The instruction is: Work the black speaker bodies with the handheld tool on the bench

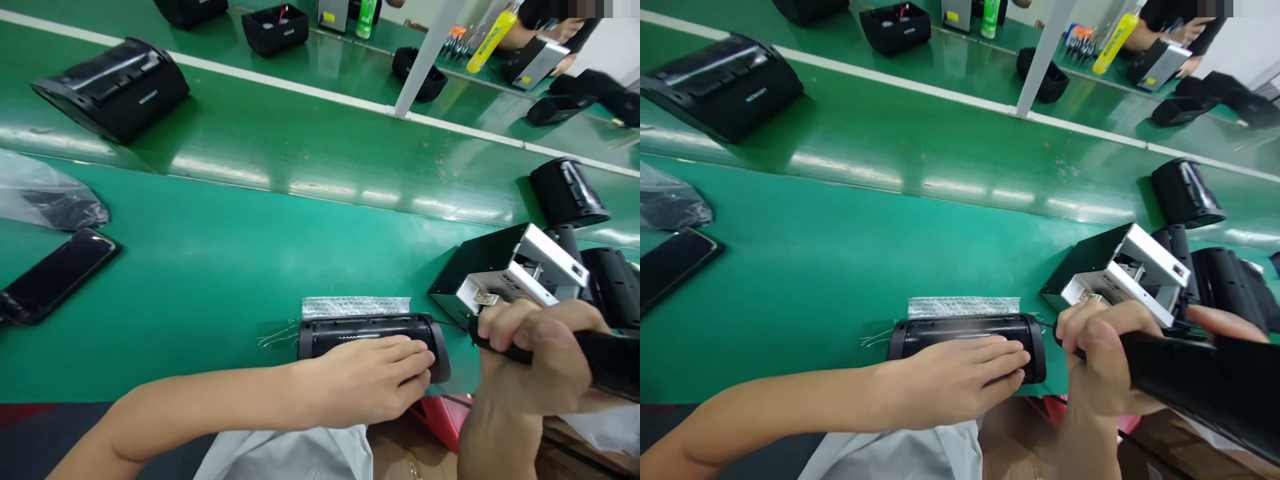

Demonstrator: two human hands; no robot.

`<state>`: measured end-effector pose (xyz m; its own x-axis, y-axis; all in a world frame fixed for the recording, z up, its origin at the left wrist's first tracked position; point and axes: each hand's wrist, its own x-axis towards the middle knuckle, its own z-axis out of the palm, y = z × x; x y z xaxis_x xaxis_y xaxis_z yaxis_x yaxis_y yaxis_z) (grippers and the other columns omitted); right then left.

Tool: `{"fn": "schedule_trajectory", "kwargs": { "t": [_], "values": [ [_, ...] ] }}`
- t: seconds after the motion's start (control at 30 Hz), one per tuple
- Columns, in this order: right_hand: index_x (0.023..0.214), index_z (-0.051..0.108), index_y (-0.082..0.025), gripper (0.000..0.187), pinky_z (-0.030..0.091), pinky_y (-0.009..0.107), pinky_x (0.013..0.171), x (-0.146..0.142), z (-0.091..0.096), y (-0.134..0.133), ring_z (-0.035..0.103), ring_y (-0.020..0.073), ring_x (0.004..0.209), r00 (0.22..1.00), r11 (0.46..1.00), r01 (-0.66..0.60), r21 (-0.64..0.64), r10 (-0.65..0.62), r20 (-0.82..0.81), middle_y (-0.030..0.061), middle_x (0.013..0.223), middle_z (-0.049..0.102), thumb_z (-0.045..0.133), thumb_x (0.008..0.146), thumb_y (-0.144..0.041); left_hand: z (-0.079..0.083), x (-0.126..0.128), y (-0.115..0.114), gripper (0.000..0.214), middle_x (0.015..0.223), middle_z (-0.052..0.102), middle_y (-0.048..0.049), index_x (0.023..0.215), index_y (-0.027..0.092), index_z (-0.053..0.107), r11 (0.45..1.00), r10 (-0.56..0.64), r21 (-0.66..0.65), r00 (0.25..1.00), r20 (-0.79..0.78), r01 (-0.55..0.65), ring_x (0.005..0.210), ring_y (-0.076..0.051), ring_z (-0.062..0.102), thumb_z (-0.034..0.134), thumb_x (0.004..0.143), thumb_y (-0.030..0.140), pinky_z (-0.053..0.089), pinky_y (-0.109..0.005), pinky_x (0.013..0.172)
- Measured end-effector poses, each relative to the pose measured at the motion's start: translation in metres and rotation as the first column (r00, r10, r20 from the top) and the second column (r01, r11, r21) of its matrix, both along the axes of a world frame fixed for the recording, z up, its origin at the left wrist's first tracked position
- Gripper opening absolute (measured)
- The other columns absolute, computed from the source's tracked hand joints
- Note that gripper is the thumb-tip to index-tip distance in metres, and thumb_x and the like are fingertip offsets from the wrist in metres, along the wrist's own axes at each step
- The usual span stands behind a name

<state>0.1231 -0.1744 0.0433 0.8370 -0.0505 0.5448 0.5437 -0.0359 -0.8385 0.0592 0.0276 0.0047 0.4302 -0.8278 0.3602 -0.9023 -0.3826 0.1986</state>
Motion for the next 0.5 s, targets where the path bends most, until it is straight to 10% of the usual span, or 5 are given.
{"fn": "schedule_trajectory", "kwargs": {
  "t": [0.23,0.5],
  "values": [
    [0.064,0.040,-0.019,0.012,0.033,0.028,0.037,0.006,0.001,0.003,0.033,0.0091,0.034,1.000,1.000,-0.010,-0.001,0.010,0.030,-0.0067,0.051,0.032,0.049,0.067,-0.011,0.005,0.002,0.002,0.034,0.152,0.056,-0.0128,0.132,0.010,0.066,0.999,-0.004,0.039,1.000,-0.012,0.004,0.143,-0.023,0.050,0.048,0.105,0.018,0.036,-0.034,0.124],
    [0.065,0.044,-0.018,0.035,0.039,0.025,0.037,0.000,0.028,-0.004,0.042,0.0088,0.038,0.998,0.996,-0.049,-0.071,0.051,0.024,-0.0067,0.054,0.039,0.062,0.093,-0.030,-0.003,-0.002,0.000,0.040,0.152,0.055,-0.0117,0.141,0.009,0.058,1.000,0.008,0.017,1.000,-0.009,-0.008,0.142,-0.022,0.052,0.048,0.103,0.017,0.037,-0.034,0.125]
  ]
}}
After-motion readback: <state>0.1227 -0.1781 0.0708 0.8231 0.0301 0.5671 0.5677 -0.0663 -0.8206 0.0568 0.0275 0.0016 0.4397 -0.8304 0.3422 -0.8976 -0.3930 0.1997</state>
